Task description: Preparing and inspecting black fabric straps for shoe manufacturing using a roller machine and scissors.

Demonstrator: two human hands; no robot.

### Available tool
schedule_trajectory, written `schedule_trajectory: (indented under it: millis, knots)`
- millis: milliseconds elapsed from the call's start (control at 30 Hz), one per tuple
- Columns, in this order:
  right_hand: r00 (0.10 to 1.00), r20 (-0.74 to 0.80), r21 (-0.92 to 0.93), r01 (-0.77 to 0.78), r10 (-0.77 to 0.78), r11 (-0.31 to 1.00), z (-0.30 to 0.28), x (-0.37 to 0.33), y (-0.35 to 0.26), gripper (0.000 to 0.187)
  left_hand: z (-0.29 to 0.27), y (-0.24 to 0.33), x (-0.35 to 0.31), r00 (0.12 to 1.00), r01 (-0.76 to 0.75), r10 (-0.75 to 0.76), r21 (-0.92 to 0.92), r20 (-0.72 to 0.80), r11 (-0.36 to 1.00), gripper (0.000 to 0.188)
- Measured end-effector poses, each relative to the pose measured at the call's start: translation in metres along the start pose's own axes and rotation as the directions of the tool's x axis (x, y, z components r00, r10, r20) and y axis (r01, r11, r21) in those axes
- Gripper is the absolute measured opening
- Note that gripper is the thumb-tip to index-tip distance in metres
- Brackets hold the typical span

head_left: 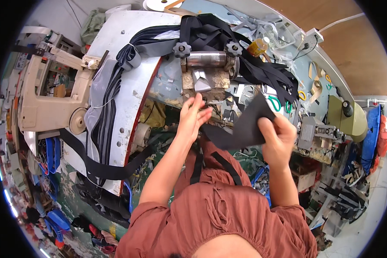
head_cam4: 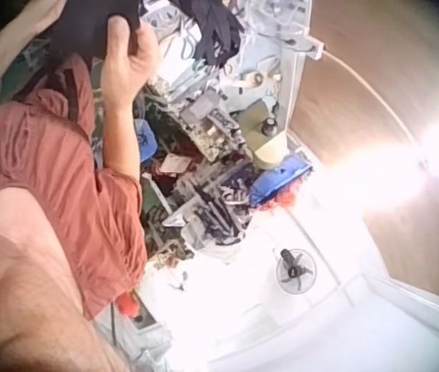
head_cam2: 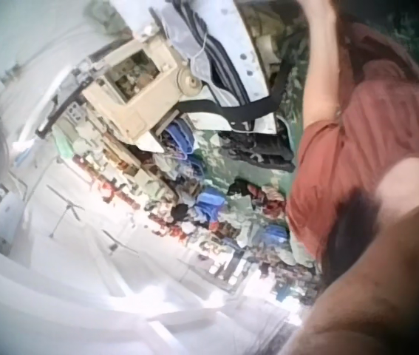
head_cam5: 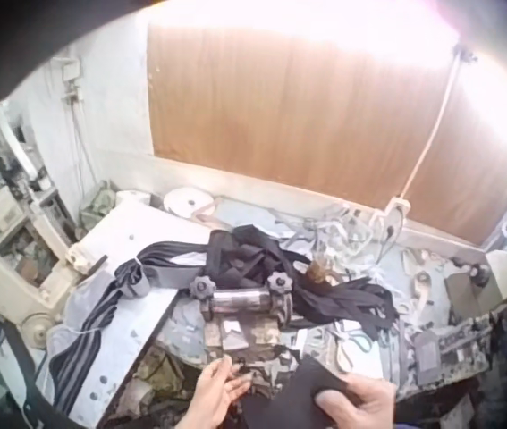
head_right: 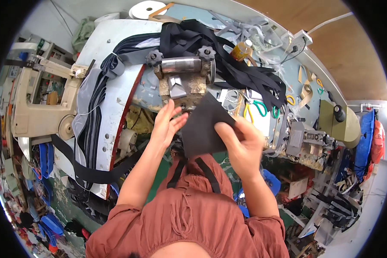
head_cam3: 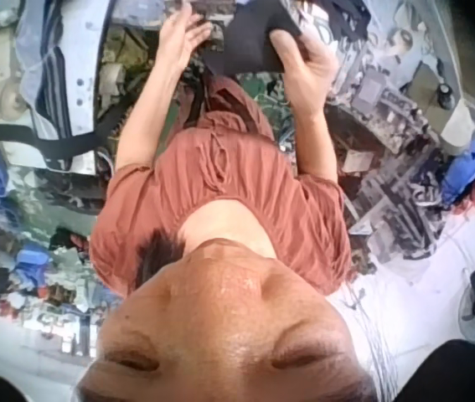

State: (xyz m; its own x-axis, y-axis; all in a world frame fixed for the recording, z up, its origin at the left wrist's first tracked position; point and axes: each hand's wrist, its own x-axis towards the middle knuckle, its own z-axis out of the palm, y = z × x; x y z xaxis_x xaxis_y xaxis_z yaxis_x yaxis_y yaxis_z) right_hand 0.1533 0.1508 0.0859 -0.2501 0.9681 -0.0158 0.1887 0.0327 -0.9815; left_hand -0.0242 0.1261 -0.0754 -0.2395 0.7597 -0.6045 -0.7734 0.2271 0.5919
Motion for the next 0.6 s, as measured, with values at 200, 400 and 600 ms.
schedule_trajectory:
  millis: [200, 400, 600]
  knots:
    - [0.974, 0.047, 0.303, -0.224, 0.220, 0.926, 0.026, 0.015, 0.061, 0.008, 0.003, -0.014, 0.028, 0.976, -0.109, 0.113, 0.033, -0.188, 0.993, 0.050]
    - [0.983, -0.070, 0.271, -0.146, 0.171, 0.951, 0.029, 0.008, 0.069, 0.013, 0.037, 0.007, -0.078, 0.514, -0.758, 0.742, 0.633, 0.430, 0.158, 0.022]
    - [0.922, 0.314, 0.468, -0.358, 0.226, 0.808, 0.017, 0.000, 0.049, 0.020, 0.058, 0.032, -0.088, 0.745, -0.657, 0.529, 0.584, 0.406, 0.477, 0.032]
